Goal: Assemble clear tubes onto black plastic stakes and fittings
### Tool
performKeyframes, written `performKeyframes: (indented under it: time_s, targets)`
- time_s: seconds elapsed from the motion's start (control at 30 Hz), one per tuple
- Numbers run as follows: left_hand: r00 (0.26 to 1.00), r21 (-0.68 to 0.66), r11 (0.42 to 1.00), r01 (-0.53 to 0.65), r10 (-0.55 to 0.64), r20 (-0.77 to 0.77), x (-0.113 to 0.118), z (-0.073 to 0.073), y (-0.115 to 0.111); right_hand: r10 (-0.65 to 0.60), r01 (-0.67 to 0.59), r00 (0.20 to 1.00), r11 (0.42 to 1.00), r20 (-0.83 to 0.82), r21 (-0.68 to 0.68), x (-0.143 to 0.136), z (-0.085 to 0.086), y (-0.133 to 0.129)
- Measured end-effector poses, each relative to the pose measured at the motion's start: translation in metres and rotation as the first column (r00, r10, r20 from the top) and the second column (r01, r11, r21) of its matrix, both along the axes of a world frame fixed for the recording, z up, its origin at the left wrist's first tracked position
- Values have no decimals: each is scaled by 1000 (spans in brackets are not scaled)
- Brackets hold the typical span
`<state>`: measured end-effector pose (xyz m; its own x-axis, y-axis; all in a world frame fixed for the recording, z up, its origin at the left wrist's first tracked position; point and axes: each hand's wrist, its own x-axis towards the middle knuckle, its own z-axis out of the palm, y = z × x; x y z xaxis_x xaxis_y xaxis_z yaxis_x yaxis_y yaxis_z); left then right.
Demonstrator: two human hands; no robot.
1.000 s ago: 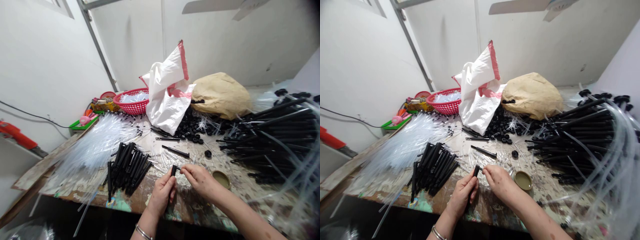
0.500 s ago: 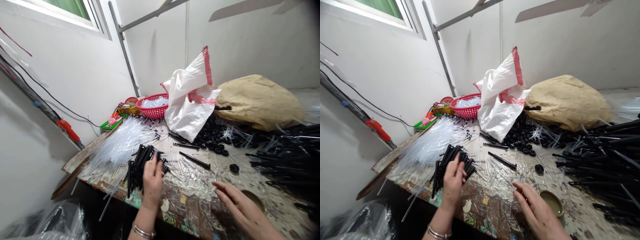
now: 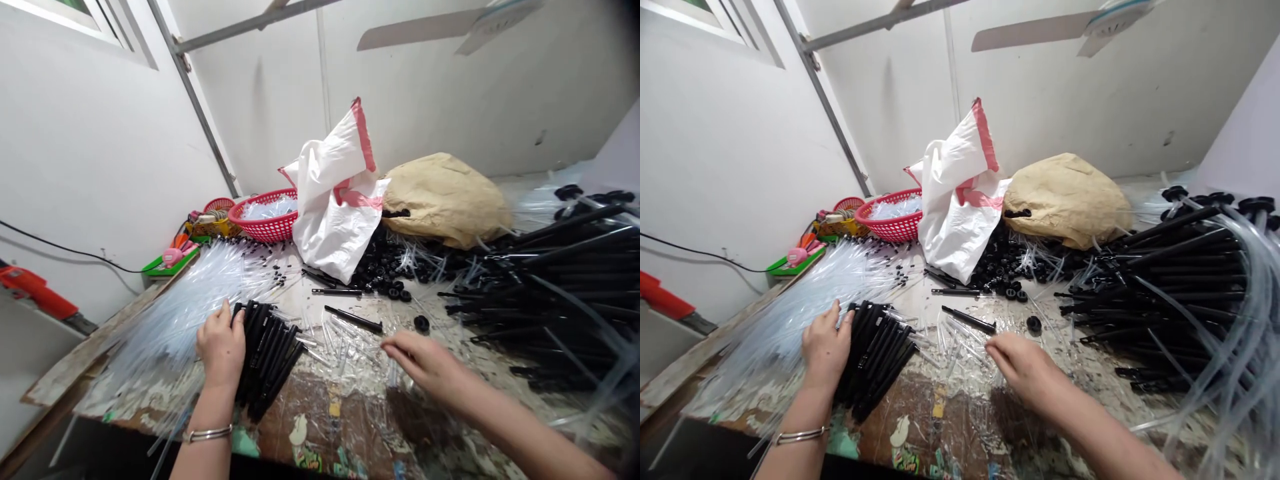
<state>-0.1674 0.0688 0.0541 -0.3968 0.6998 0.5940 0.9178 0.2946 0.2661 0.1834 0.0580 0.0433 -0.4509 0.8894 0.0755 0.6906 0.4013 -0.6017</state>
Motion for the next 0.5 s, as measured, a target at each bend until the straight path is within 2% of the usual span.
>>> performKeyframes:
  time_s: [0.07,0.13,0.23,0.3,0.37,0.5]
  targets:
    - [999,181,983,39,-39,-4,11,0,-9,-56,55,992,998,110,11,-10,0,34]
    - [991,327,939,108,-127,39,30,-2,-21,-89,87,982,996,165,21,-24,-2,65]
    - [927,409,871,270,-350,133,70,-14,-38,-123,117,967,992,221,41,-51,-10,98]
    - [837,396,847,356,-477,268,98,-28,-48,-148,139,954,989,262,54,-68,-15,109]
    - [722,383,826,415,-555,414,121,-42,-54,-173,161,938,985,301,62,-80,-20,115]
    - [524,348,781,519,-612,592,143,-60,-61,-195,189,914,981,356,50,-84,-23,119]
